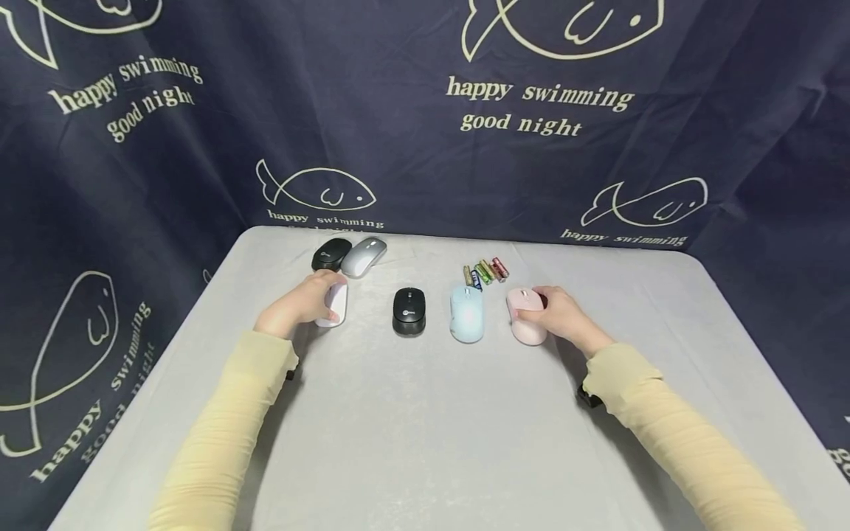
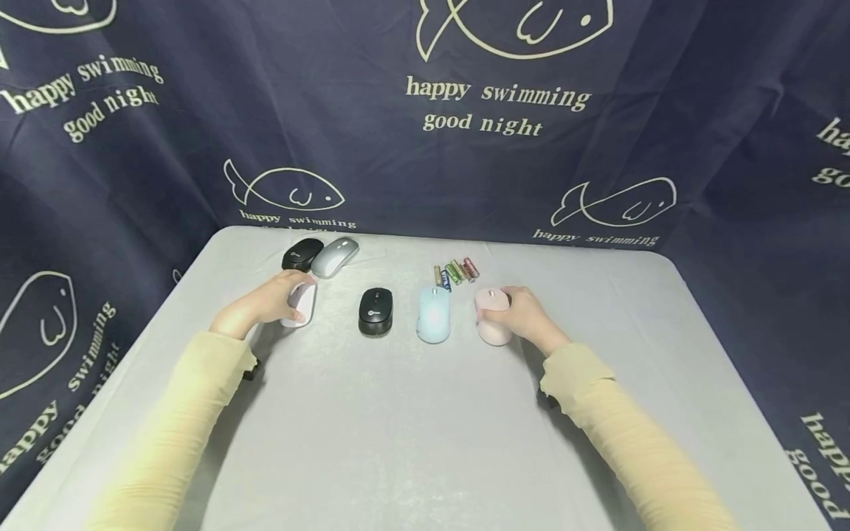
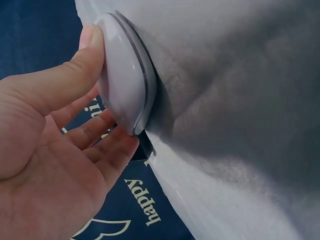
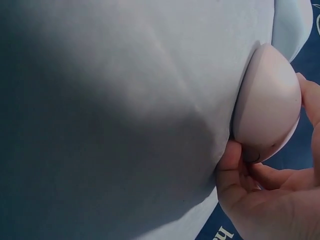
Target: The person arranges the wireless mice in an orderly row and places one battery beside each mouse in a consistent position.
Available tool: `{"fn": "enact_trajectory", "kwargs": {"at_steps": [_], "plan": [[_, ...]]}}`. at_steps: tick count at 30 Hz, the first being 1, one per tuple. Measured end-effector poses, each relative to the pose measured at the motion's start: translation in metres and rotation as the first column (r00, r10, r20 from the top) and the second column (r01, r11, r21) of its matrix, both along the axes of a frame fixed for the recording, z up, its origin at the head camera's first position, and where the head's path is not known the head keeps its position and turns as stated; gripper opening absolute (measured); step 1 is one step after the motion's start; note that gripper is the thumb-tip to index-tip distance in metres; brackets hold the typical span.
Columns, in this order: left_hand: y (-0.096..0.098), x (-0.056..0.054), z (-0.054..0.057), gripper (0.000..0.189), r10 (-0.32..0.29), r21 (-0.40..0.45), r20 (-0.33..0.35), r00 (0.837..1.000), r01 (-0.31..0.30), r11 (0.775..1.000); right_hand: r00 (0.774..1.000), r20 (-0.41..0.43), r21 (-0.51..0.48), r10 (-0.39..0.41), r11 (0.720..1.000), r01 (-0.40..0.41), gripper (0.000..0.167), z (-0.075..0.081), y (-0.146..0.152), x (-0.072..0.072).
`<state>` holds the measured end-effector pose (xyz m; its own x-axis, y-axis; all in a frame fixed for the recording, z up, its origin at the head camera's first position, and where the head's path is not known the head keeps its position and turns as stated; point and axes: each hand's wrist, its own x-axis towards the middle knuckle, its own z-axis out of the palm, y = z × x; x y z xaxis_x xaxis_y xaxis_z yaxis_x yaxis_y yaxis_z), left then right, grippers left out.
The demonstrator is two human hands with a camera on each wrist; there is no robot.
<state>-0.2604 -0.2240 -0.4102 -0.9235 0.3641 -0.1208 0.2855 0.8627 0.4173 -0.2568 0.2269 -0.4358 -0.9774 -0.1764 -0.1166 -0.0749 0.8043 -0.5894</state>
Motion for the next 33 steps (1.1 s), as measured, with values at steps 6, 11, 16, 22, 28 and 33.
{"fn": "enact_trajectory", "kwargs": {"at_steps": [6, 11, 16, 22, 28, 33], "plan": [[-0.003, -0.002, 0.002, 0.072, -0.015, -0.019, 0.018, 1.000, 0.015, 1.000, 1.000, 0.014, -0.025, -0.003, 1.000, 0.004, 0.078, -0.004, -0.003, 0.000], [-0.006, -0.005, 0.006, 0.067, -0.041, 0.015, 0.022, 0.999, 0.041, 0.999, 1.000, 0.014, -0.026, -0.001, 1.000, 0.001, 0.076, -0.003, -0.003, -0.001], [-0.005, -0.010, 0.008, 0.053, -0.006, 0.028, -0.012, 1.000, 0.006, 1.000, 1.000, 0.008, -0.033, -0.001, 0.999, 0.001, 0.075, -0.003, -0.001, -0.001], [0.000, -0.013, 0.006, 0.042, 0.097, -0.024, -0.091, 0.991, -0.100, 0.995, 1.000, -0.001, -0.042, -0.002, 0.999, 0.002, 0.074, -0.005, -0.001, 0.000], [0.009, -0.013, 0.010, 0.064, 0.310, -0.139, -0.100, 0.946, -0.321, 0.937, 1.000, -0.014, -0.046, -0.003, 0.999, 0.003, 0.073, -0.006, 0.000, -0.001], [0.017, -0.015, 0.010, 0.085, 0.394, -0.227, 0.025, 0.919, -0.378, 0.897, 1.000, -0.013, -0.035, -0.005, 0.999, 0.005, 0.074, -0.005, 0.001, -0.001]]}}
